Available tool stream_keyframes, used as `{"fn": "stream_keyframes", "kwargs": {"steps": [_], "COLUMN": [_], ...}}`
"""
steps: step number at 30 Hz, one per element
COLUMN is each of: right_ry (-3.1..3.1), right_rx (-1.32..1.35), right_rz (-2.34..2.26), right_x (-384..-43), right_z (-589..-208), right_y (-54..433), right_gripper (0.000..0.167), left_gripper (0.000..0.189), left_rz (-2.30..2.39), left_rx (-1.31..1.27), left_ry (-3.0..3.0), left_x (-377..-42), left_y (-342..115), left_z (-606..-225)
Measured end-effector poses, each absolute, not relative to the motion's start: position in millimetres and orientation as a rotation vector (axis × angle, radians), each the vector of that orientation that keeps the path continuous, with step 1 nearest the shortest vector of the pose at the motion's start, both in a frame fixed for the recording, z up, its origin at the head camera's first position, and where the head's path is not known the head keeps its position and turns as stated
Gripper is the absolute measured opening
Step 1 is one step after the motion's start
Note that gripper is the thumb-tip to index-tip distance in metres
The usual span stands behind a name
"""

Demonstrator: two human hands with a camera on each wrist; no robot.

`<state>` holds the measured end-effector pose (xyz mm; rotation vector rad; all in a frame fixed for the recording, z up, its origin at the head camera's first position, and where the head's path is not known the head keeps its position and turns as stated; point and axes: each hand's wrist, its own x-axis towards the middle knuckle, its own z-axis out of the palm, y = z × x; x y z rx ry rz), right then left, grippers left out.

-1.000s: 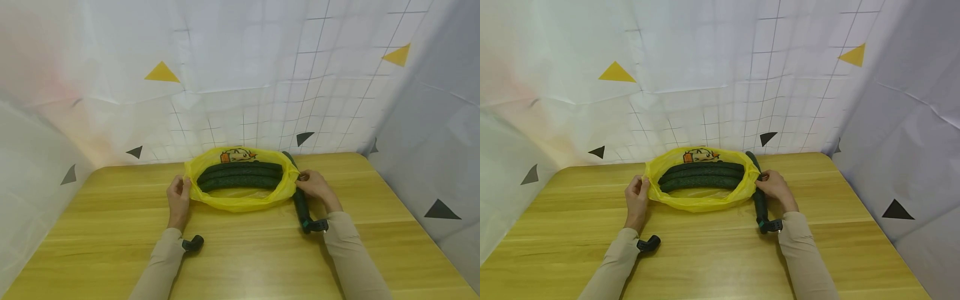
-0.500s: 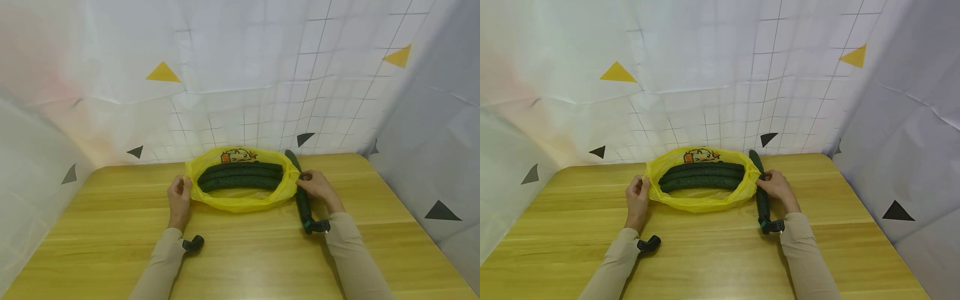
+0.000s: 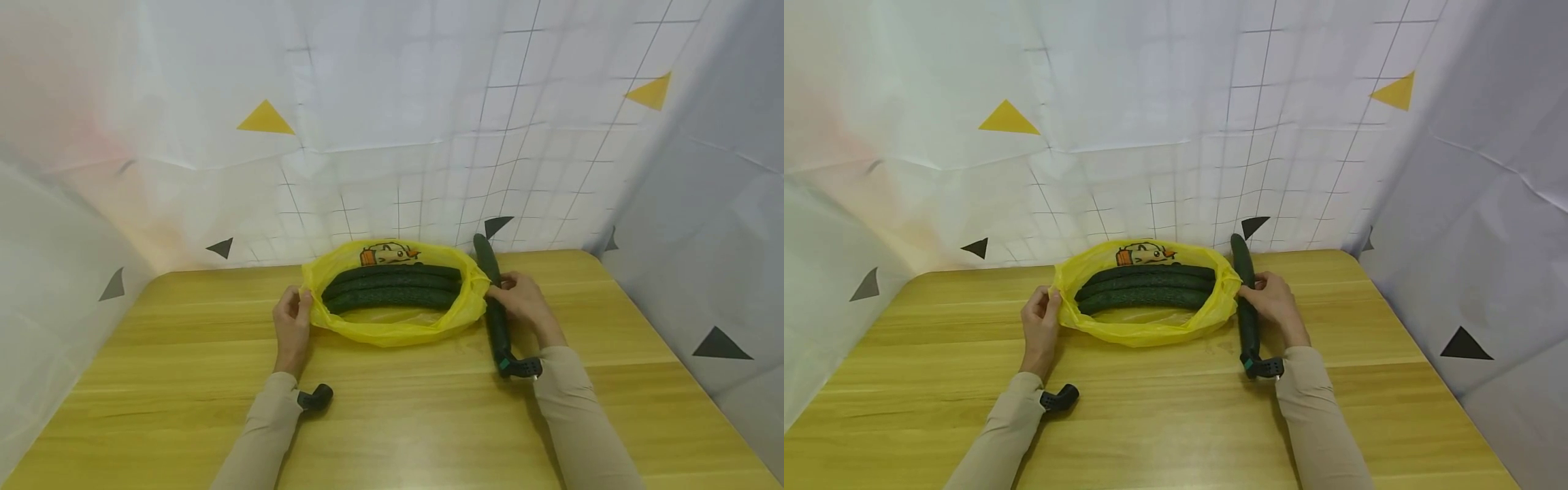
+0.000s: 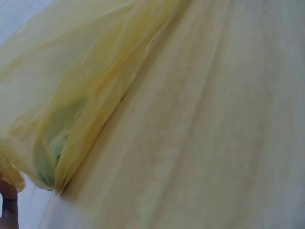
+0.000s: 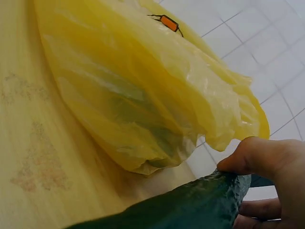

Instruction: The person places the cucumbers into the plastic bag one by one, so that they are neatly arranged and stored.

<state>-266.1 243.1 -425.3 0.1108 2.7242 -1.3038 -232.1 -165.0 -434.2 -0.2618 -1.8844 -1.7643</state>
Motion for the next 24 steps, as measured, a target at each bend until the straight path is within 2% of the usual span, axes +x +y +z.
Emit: {"fn": "stream_keyframes", "kwargs": {"steps": [15, 24], "right_ry": [2.834, 2.855], "right_rx": [0.231, 0.246], "right_rz": [-1.564, -1.631], "right_x": [-263, -256], "right_z": [-405, -394], "right_y": [246, 245], "right_gripper": [0.062, 0.064], "left_gripper": [0.023, 0.024], "left_rz": [-1.759, -1.787], "left_rx": [-0.246, -0.257], "left_ry": [-1.902, -1.883], "left_x": [-233, -233], "left_y": [-168, -166], "left_z": [-435, -436]}}
